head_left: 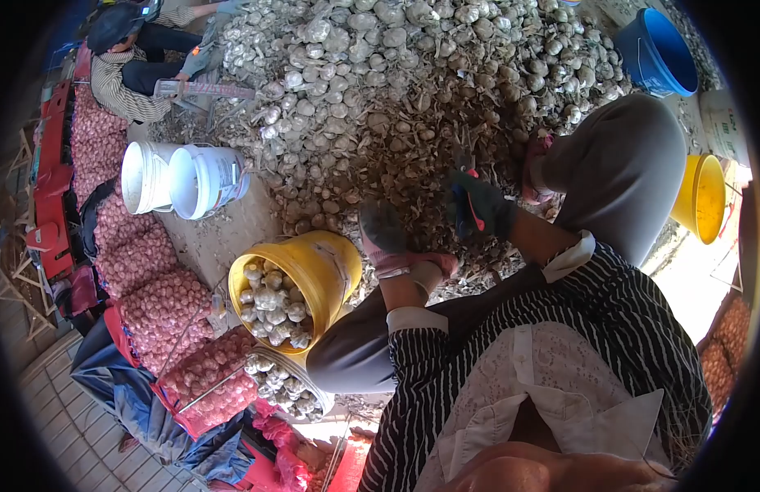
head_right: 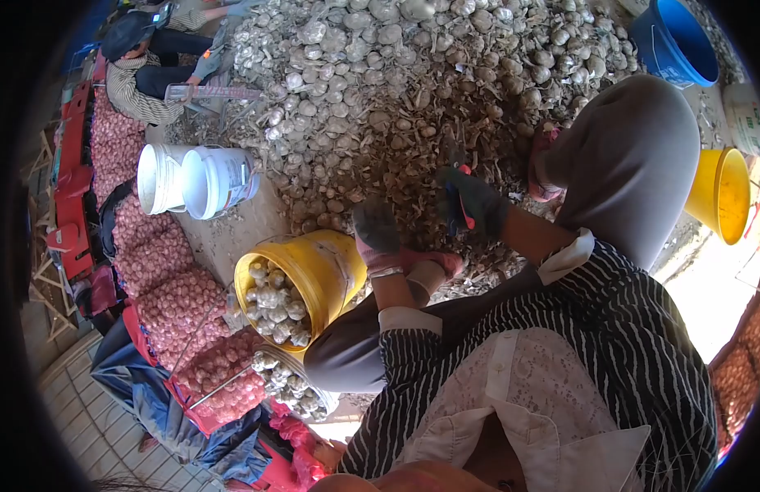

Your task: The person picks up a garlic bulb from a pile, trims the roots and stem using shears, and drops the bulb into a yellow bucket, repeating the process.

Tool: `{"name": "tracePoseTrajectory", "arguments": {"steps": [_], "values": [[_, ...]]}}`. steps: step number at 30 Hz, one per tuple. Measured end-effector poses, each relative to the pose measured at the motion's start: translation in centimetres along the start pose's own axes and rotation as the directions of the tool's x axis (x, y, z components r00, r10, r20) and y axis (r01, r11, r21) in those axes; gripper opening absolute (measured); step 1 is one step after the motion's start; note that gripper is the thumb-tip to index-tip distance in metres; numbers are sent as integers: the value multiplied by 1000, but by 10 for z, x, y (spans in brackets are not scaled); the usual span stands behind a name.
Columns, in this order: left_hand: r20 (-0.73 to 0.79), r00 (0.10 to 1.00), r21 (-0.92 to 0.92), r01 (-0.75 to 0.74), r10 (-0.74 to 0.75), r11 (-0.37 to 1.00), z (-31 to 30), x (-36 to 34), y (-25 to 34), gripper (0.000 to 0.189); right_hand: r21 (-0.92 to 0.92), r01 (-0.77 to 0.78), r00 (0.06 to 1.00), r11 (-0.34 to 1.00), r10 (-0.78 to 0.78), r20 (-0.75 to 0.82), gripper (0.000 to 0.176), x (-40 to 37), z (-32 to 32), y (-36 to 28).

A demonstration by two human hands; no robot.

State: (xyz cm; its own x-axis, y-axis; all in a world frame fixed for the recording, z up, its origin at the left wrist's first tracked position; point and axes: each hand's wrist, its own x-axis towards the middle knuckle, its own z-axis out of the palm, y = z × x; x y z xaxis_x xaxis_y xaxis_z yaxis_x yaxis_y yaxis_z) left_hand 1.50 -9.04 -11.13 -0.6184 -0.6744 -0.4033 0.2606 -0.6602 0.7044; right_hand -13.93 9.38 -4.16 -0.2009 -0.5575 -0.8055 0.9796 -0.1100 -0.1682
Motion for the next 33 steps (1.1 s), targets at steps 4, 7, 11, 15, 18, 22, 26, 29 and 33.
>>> {"name": "tracePoseTrajectory", "arguments": {"steps": [4,7,11,15,18,22,26,29,33], "values": [[-124,988,650,11,92,760,25,64,-28,16,-178,0,1000,984,-1,-5,30,10,-13,12],[-430,890,282,288,-148,915,65,122,-34,26,-133,-29,996,991,16,-93,30,13,-6,15],[-585,775,418,541,-240,730,103,198,-35,46,-81,-95,984,992,81,-157,30,16,1,10],[-703,605,200,672,-373,713,92,253,-64,33,-57,-34,981,998,23,-191,29,18,7,9],[-744,610,277,653,-272,705,86,259,-75,22,-95,-54,983,994,37,-178,28,25,0,18],[-509,739,161,585,-441,795,44,237,-70,22,-150,-36,993,988,18,-116,26,31,-7,26],[-231,939,-80,242,-254,967,15,167,-63,26,-324,68,988,944,-109,-110,24,31,-7,23],[-435,807,114,489,-399,865,29,134,-50,30,-374,111,981,921,-162,-108,24,23,-7,20],[-562,709,210,620,-425,756,24,134,-48,33,-191,9,990,982,-35,-135,27,-7,1,14]]}}
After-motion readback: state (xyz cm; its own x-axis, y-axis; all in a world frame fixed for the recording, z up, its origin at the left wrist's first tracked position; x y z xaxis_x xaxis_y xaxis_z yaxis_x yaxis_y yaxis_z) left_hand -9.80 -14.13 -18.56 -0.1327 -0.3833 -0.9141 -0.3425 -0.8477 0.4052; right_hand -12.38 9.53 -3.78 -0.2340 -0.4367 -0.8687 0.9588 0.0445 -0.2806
